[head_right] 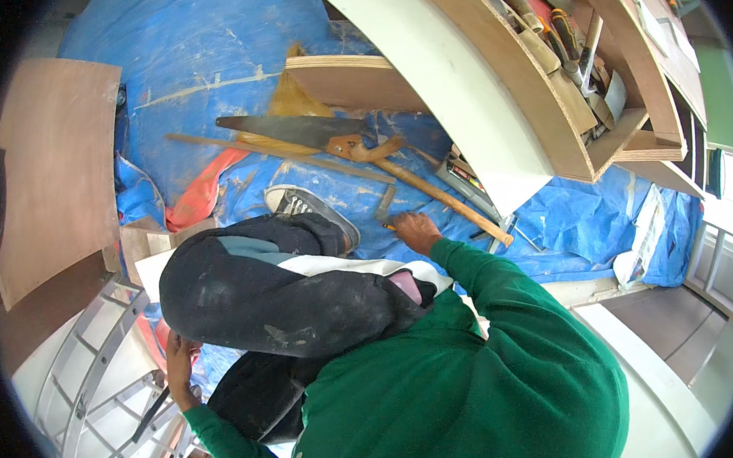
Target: The person sits on the floor and uses a hand saw to cut a small rectangular piece of wood. They mark the wood with a pencil and ruler, then saw along the marked line to separate a smaller piece.
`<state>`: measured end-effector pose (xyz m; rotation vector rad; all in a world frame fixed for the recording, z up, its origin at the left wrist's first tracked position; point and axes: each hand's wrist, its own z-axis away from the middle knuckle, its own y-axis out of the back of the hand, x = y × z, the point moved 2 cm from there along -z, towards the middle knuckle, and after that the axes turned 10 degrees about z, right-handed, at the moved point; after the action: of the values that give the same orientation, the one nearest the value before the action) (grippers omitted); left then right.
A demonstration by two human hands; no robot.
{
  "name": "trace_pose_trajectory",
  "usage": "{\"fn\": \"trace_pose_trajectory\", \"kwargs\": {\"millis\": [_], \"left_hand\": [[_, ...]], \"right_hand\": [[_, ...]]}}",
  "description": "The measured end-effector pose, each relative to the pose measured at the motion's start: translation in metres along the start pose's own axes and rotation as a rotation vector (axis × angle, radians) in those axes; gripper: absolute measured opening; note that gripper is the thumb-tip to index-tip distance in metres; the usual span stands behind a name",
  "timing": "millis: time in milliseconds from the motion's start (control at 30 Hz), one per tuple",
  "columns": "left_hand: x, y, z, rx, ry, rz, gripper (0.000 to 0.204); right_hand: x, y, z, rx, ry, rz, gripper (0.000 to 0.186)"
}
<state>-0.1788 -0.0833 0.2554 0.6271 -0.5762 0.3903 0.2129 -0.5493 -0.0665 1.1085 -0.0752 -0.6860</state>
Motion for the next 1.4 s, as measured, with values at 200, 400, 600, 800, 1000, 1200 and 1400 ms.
{"fn": "trace_pose_trajectory", "kwargs": {"millis": [200, 400, 600, 800, 1000, 1200, 1400], "left_hand": [[-0.005, -0.007, 0.008, -0.005, 0.023, -0.006, 0.042], [-0.008, -0.013, -0.001, -0.021, -0.099, -0.041, 0.035], [0.011, -0.014, 0.002, 0.1, -0.08, -0.182, 0.05], [-0.004, 0.002, 0.022, 0.357, -0.119, -0.297, 0.052], [-0.014, 0.013, 0.003, 0.518, -0.177, -0.304, 0.058], [-0.019, 0.03, -0.031, 0.736, -0.38, -0.31, 0.059], [0.049, -0.004, -0.015, 0.473, -0.406, -0.229, 0.061]], "right_hand": [[-0.008, 0.053, -0.011, 0.047, -0.085, -0.028, 0.025], [0.013, 0.137, -0.101, 0.411, -0.029, 0.232, 0.046], [0.031, 0.139, -0.161, 0.127, -0.013, 0.214, 0.064], [-0.024, 0.186, -0.124, 0.275, 0.088, 0.192, 0.049], [-0.073, 0.293, -0.091, 0.417, 0.187, -0.394, 0.041], [-0.119, 0.437, -0.097, 0.422, 0.306, -0.404, 0.044], [-0.06, 0.343, -0.131, 0.322, 0.128, -0.773, 0.04]]}}
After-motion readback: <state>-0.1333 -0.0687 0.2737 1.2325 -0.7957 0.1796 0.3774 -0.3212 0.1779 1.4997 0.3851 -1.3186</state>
